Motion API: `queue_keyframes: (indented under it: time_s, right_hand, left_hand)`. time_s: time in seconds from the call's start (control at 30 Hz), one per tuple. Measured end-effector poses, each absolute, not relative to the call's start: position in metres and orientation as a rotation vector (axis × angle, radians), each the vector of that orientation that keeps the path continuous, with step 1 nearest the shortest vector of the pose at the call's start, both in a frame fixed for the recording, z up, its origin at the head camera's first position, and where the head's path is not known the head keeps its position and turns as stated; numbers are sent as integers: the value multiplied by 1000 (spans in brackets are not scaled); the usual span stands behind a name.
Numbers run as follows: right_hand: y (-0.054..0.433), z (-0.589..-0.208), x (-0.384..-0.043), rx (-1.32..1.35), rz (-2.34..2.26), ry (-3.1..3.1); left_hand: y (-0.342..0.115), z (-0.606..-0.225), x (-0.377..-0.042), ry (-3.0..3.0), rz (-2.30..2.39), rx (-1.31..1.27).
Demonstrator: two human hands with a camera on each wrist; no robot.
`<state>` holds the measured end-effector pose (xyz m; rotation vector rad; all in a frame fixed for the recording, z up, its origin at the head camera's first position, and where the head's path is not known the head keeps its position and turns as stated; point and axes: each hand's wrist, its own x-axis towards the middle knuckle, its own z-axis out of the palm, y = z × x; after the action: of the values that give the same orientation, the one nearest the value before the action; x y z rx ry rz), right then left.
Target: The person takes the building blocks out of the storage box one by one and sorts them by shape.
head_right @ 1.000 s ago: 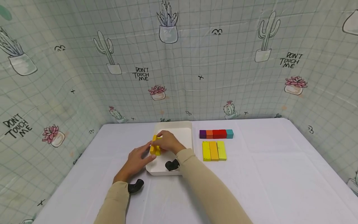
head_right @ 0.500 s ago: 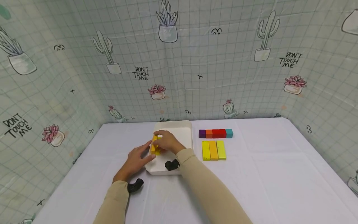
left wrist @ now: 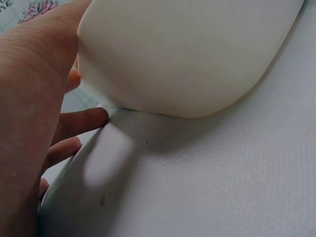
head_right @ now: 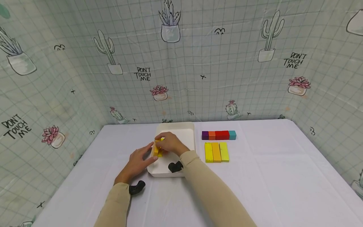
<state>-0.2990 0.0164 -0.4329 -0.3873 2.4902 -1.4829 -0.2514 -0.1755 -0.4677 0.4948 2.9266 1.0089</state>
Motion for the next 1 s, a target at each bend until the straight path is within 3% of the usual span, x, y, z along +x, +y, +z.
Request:
queue_keyframes:
  time_s: [1.0]
  right_hand:
    - [56,-421,-284,-153,-1836,2361]
  left_hand:
    - [-172,-467,-250,2909,994,444]
